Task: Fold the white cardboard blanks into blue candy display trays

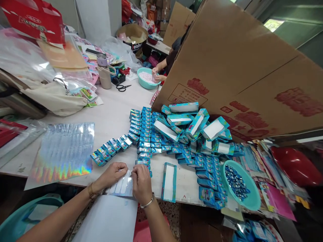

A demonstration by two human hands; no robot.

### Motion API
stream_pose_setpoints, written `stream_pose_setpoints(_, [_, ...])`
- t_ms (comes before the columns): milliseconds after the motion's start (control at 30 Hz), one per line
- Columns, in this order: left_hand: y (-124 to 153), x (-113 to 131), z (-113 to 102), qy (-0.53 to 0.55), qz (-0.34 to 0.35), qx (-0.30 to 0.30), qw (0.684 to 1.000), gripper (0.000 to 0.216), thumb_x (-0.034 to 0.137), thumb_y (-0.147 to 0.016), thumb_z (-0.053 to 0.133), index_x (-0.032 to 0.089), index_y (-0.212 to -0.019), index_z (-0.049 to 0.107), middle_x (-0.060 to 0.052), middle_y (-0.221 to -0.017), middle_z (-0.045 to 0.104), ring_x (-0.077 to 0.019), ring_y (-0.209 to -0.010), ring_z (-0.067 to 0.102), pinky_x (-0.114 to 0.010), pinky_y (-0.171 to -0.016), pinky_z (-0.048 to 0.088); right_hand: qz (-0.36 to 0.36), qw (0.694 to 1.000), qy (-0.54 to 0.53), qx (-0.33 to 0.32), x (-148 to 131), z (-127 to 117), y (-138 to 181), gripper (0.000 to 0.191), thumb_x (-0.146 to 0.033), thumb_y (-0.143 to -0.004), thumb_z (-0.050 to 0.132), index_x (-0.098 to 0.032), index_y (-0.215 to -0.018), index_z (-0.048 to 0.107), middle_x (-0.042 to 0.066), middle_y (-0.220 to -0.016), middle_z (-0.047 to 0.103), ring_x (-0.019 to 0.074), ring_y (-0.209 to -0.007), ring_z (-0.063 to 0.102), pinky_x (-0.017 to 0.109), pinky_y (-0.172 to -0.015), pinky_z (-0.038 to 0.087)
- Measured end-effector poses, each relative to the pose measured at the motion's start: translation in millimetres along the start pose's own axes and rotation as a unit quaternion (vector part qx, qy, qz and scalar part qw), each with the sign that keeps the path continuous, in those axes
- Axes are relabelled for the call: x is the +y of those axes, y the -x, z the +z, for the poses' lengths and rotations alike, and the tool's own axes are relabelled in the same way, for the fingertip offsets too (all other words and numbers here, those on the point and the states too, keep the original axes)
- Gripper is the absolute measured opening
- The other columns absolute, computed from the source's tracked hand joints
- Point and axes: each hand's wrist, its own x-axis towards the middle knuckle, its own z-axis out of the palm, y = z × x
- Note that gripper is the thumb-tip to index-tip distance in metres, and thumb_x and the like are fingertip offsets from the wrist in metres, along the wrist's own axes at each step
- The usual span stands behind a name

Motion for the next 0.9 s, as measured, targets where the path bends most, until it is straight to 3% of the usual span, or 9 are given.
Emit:
stream_pose_setpoints(67, [-5.6, -14.8, -1.2, -0.032, -0.004, 0.017, 0.999, 0.017, 0.021, -0.074, 0.046, 0.016, -0.069, 0.061, 0.000, -0.066, 0.053, -0.0148, -0.067, 0.049, -0.025, -0.066, 0.038, 0.062, 0.996, -0.060, 0.026, 6.9, 1.8, -5.1, 0.013, -0.024, -0.089, 0.043, -0.021, -0.081, 0.053, 0.003, -0.081, 0.056, 0.0167, -0.079, 0.053, 0.029, -0.073, 0.043])
stream_pose_setpoints(133, [-8.8, -26.7, -2.3, -0.030, -0.004, 0.015, 0.999, 0.029, 0.018, -0.069, 0.050, 0.017, -0.094, 0.065, -0.001, -0.078, 0.057, -0.0156, -0.073, 0.051, -0.026, -0.071, 0.039, 0.136, 0.978, -0.150, 0.049, 16.8, 3.8, -12.0, 0.015, -0.030, -0.090, 0.043, -0.021, -0.080, 0.051, 0.000, -0.075, 0.054, 0.0150, -0.072, 0.051, 0.026, -0.067, 0.043])
stream_pose_setpoints(200, [-10.6, -31.5, -0.9, 0.011, -0.012, -0.025, 1.000, 0.054, 0.019, -0.066, 0.057, 0.020, -0.120, 0.055, 0.000, -0.086, 0.056, -0.0147, -0.073, 0.051, -0.025, -0.070, 0.041, 0.189, 0.953, -0.229, 0.067, 27.9, 6.4, -20.1, 0.019, -0.037, -0.089, 0.046, -0.021, -0.081, 0.051, -0.001, -0.073, 0.053, 0.0141, -0.069, 0.051, 0.025, -0.065, 0.043])
stream_pose_setpoints(267, [-13.7, -29.0, 3.9, 0.076, -0.029, -0.073, 0.994, 0.072, 0.023, -0.062, 0.066, 0.022, -0.131, 0.044, 0.001, -0.088, 0.056, -0.0134, -0.071, 0.050, -0.023, -0.065, 0.041, 0.214, 0.934, -0.276, 0.081, 38.3, 9.8, -27.8, 0.022, -0.041, -0.086, 0.051, -0.020, -0.081, 0.052, 0.000, -0.074, 0.054, 0.0142, -0.070, 0.051, 0.025, -0.066, 0.043])
stream_pose_setpoints(333, [-21.0, -22.4, 11.2, 0.145, -0.040, -0.091, 0.985, 0.071, 0.030, -0.063, 0.070, 0.020, -0.129, 0.046, 0.000, -0.086, 0.057, -0.0135, -0.070, 0.050, -0.023, -0.064, 0.040, 0.226, 0.920, -0.305, 0.094, 46.7, 13.4, -34.7, 0.022, -0.042, -0.085, 0.054, -0.019, -0.082, 0.054, 0.000, -0.075, 0.054, 0.0141, -0.071, 0.052, 0.026, -0.068, 0.044])
stream_pose_setpoints(433, [-40.0, -15.8, 21.3, 0.202, -0.054, -0.051, 0.976, 0.035, 0.044, -0.078, 0.056, 0.014, -0.093, 0.063, -0.001, -0.075, 0.057, -0.0138, -0.069, 0.048, -0.024, -0.063, 0.039, 0.237, 0.907, -0.329, 0.113, 56.1, 18.0, -45.3, 0.022, -0.041, -0.083, 0.056, -0.019, -0.084, 0.055, 0.000, -0.077, 0.056, 0.0137, -0.073, 0.053, 0.027, -0.070, 0.045])
stream_pose_setpoints(533, [-62.9, -18.6, 25.6, 0.177, -0.071, 0.034, 0.981, 0.044, 0.051, -0.086, 0.042, 0.015, -0.065, 0.056, 0.001, -0.061, 0.050, -0.0125, -0.062, 0.044, -0.023, -0.060, 0.035, 0.247, 0.910, -0.308, 0.130, 66.2, 23.9, -61.1, 0.022, -0.039, -0.080, 0.061, -0.018, -0.082, 0.056, 0.000, -0.075, 0.056, 0.0133, -0.069, 0.053, 0.026, -0.067, 0.044])
stream_pose_setpoints(700, [-99.7, -23.4, 19.5, -0.040, -0.071, 0.126, 0.989, 0.043, 0.047, -0.090, 0.036, 0.017, -0.062, 0.050, 0.002, -0.057, 0.049, -0.0121, -0.056, 0.044, -0.023, -0.055, 0.028, 0.250, 0.918, -0.232, 0.203, 93.9, 41.6, -97.0, 0.023, -0.039, -0.079, 0.059, -0.016, -0.077, 0.054, -0.001, -0.068, 0.054, 0.0127, -0.064, 0.050, 0.025, -0.062, 0.043])
stream_pose_setpoints(900, [-144.4, -14.5, 15.9, -0.280, -0.119, 0.105, 0.947, 0.036, 0.038, -0.093, 0.033, 0.017, -0.076, 0.057, -0.008, -0.075, 0.065, -0.0195, -0.070, 0.061, -0.026, -0.059, 0.034, 0.234, 0.939, -0.090, 0.236, 125.7, 56.1, -123.5, 0.022, -0.038, -0.085, 0.048, -0.018, -0.078, 0.052, 0.001, -0.072, 0.055, 0.0162, -0.070, 0.051, 0.029, -0.070, 0.041])
